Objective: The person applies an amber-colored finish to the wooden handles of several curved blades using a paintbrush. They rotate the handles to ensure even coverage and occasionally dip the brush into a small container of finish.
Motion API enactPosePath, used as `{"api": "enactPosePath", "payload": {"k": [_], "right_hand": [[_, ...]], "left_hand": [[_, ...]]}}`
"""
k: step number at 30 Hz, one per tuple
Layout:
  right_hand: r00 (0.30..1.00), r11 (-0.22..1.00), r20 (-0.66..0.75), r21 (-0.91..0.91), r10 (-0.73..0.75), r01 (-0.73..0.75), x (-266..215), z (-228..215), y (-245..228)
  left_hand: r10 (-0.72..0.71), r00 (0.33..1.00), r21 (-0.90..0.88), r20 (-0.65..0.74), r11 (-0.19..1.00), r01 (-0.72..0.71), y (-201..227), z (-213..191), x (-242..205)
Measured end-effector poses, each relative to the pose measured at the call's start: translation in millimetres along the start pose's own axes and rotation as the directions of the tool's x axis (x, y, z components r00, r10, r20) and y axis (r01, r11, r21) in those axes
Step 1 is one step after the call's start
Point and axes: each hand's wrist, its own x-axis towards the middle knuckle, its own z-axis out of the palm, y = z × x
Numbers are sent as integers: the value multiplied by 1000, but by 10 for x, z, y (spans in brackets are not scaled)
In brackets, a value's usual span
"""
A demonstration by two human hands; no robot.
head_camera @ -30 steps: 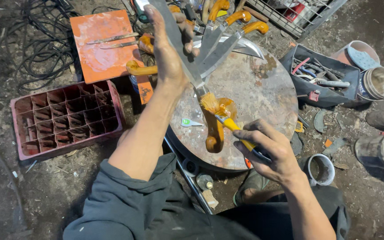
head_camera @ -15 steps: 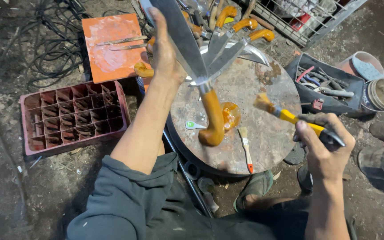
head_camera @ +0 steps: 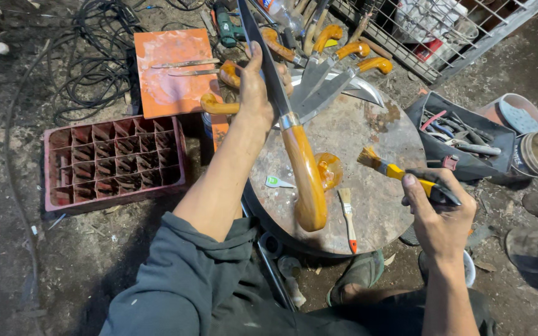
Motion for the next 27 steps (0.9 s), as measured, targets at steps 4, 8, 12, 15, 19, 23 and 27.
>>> {"api": "enactPosePath", "payload": {"k": [4,8,12,15,19,23,27], "right_hand": [[998,996,13,-55,-63,63,19,19,2],[992,965,19,-228,-129,130,29,31,8],[987,950,23,-269,-158,158,25,44,7],[987,953,22,-258,-161,161,34,42,-12],[994,980,-41,-174,-104,96,63,13,-59],[987,997,-151,58,-46,55,98,-28,-51],[976,990,-217,133,-21,50,154,-74,71]], "left_hand": [[-98,994,-70,42,992,101,-31,-166,168],[-207,976,-117,70,970,214,-51,-362,341],[-247,969,-176,10,953,245,-87,-531,477],[-283,959,-201,4,939,278,-109,-560,522],[2,985,7,-172,1000,0,-92,-408,372],[112,972,244,-208,968,-60,-27,-185,52],[211,977,409,6,892,-195,34,34,-172]]}}
